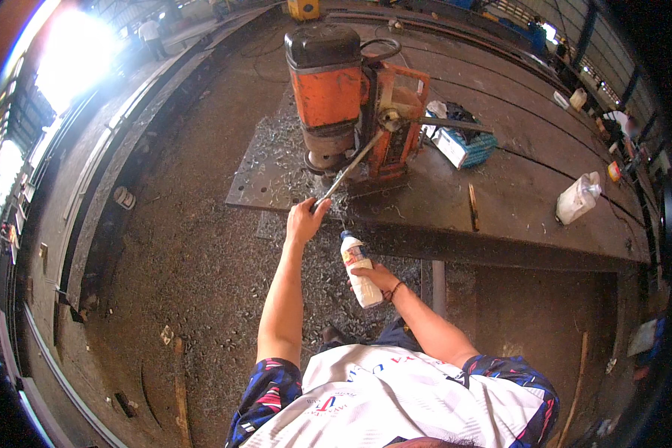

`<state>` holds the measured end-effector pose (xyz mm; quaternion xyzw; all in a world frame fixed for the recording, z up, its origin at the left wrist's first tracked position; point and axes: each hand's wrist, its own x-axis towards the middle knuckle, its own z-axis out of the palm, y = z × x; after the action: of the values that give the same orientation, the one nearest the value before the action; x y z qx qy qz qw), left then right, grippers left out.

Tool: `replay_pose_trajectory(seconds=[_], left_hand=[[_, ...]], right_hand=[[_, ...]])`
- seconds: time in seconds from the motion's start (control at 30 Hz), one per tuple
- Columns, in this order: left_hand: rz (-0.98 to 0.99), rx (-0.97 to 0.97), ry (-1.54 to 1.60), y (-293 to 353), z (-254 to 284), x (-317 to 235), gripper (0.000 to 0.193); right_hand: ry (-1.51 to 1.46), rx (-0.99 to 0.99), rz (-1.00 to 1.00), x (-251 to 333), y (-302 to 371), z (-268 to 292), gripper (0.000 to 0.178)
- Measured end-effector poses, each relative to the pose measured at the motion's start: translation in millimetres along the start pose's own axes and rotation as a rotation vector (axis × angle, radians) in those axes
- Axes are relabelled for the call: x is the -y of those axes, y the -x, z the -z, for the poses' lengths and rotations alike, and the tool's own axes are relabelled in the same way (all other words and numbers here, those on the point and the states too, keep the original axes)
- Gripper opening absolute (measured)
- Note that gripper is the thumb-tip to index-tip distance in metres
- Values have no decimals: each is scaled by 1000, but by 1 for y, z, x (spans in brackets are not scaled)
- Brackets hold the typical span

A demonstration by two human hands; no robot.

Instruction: The person operates a drill press to create holes in a metal plate. They repeatedly apply liquid from a bottle to the drilling area, likely as a coolant or lubricant, and use a brush to clear away metal shavings.

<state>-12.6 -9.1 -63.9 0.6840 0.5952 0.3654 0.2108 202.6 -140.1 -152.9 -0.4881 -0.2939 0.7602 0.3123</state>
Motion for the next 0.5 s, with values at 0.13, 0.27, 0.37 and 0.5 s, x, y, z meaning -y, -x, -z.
replay_pose_trajectory(seconds=[0.13,0.27,0.37,0.5], left_hand=[[1,25,-10,-2,-6,0,56],[-129,-160,-48,-5,-15,25,56],[5,43,-2,-10,-10,20,57],[83,113,40,-5,-5,9,62]], right_hand=[[58,25,8,-1,-4,9,36],[68,59,28,-2,-6,3,36],[37,43,13,-4,-7,6,36],[41,30,7,-5,-4,6,37]])
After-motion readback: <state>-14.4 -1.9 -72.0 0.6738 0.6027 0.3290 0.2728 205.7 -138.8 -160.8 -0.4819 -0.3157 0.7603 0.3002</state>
